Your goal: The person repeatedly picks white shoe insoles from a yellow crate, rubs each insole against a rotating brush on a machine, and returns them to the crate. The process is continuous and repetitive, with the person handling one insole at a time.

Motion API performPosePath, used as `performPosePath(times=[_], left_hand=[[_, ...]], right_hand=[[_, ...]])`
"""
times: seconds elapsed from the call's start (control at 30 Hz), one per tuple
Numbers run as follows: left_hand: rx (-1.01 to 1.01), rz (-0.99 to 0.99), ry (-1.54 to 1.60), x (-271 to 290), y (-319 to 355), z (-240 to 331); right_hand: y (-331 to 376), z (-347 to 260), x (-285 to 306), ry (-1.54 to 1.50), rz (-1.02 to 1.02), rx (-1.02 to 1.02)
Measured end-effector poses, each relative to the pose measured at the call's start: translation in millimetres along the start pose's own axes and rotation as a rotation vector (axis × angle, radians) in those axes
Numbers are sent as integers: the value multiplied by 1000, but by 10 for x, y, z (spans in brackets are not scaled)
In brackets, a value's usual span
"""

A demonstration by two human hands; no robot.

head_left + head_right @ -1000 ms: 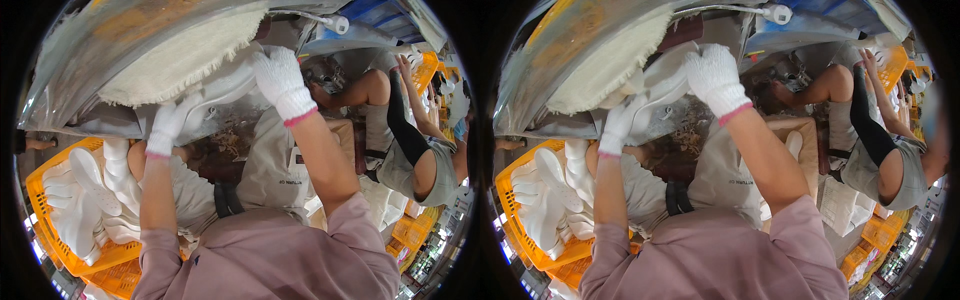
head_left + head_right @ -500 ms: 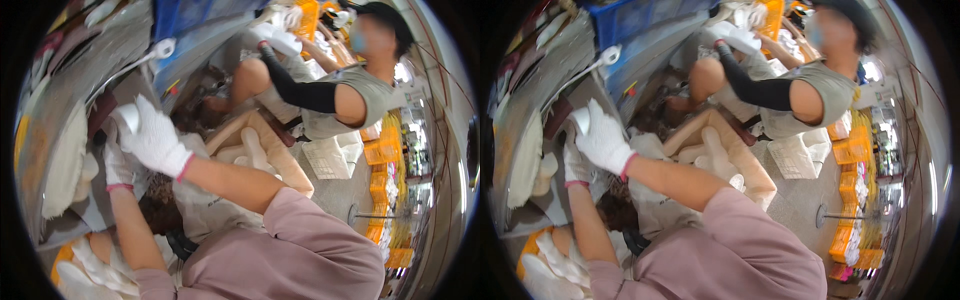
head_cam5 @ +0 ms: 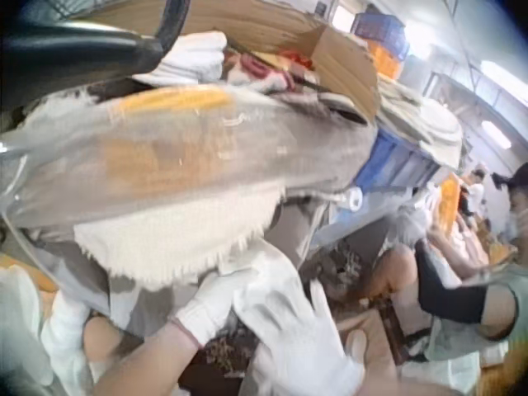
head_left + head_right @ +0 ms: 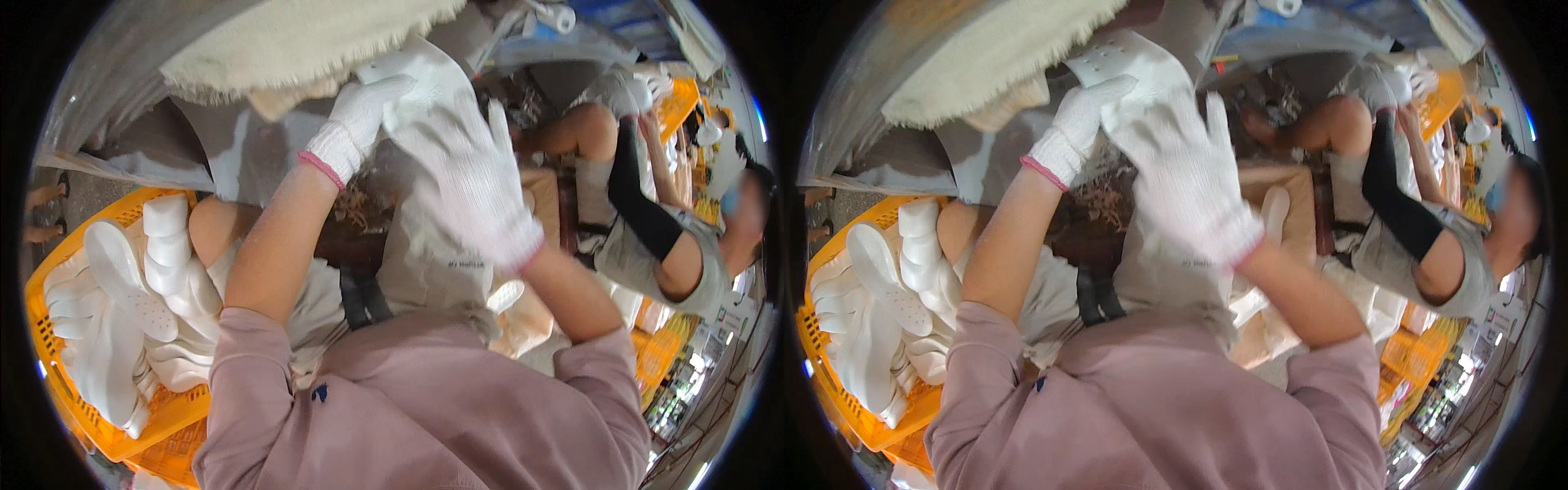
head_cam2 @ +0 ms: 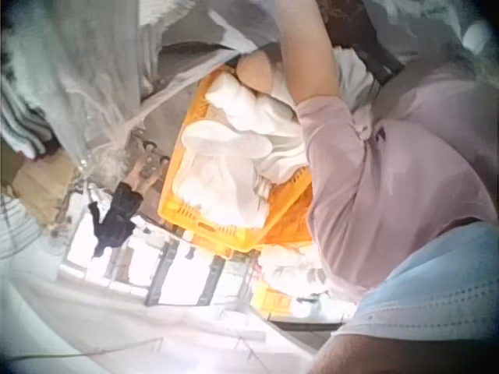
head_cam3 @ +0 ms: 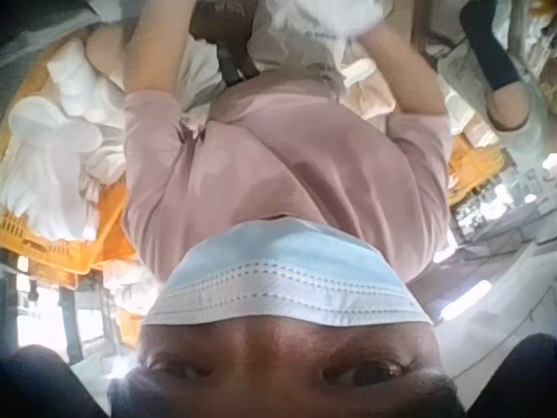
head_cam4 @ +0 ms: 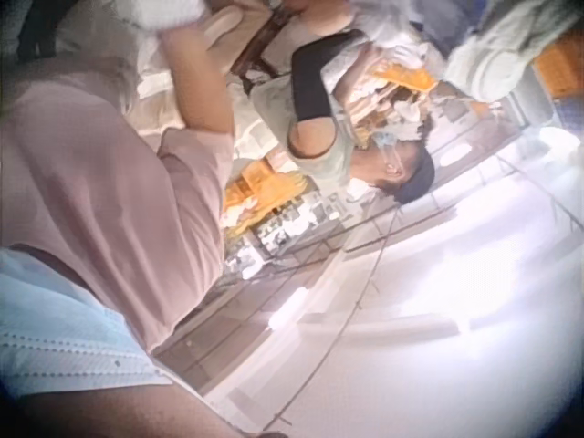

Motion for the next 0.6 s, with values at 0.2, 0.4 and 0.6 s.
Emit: performPosePath(times=[0.2,0.4,0.6], left_hand=[[28,-120,807,248,602,-194],[-285,346,378,953,123,-44],[-263,127,526,881,89,-362]], right_hand=[[171,-632,-299,-305,34,146],[-283,-568,-430,-286,321,4],[-331,-627,-323,-489,518,63]])
Point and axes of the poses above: each hand's wrist, its own y-axis away from the middle knuckle, its own x-axis out of the back of the hand, z = x × y, the point moved 7 cm from there along -y, towards the middle knuckle, and after that the axes turned 13 degrees about -y, right-handed, at the moved point
